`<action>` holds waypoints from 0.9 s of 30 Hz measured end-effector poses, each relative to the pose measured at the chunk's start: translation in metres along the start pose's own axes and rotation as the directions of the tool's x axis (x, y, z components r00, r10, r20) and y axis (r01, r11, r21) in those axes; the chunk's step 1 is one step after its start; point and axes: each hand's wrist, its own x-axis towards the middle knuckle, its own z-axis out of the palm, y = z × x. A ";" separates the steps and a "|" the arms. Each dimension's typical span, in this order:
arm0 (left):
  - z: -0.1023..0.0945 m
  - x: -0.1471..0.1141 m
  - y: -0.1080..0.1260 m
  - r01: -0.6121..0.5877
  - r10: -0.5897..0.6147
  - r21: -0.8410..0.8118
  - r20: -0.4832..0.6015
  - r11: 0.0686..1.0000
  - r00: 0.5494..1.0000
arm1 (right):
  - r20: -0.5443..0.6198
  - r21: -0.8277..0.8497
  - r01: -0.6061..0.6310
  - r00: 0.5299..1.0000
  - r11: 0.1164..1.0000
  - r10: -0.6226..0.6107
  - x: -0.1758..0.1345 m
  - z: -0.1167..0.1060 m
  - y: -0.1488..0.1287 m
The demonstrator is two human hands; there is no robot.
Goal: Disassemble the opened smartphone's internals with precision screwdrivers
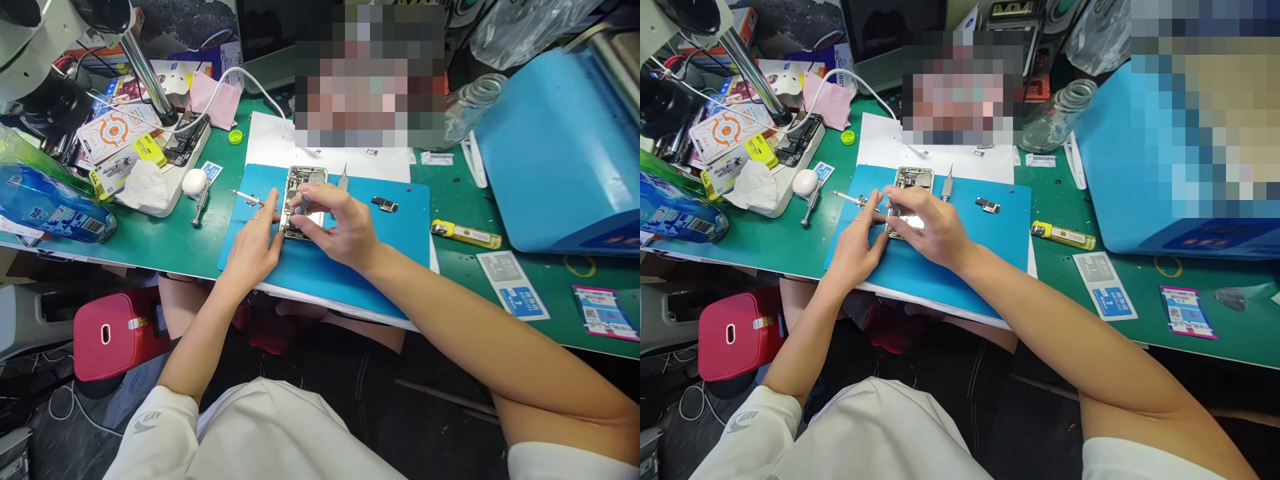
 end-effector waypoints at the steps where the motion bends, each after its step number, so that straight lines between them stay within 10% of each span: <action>1: 0.000 0.000 0.000 -0.004 0.004 0.000 -0.001 1.000 1.000 | 0.003 -0.003 -0.004 1.000 1.000 0.004 0.000 0.000 -0.001; 27: 0.000 0.000 -0.001 -0.026 0.026 -0.013 -0.010 1.000 1.000 | -0.016 -0.072 0.043 0.999 0.997 -0.044 0.003 0.004 0.000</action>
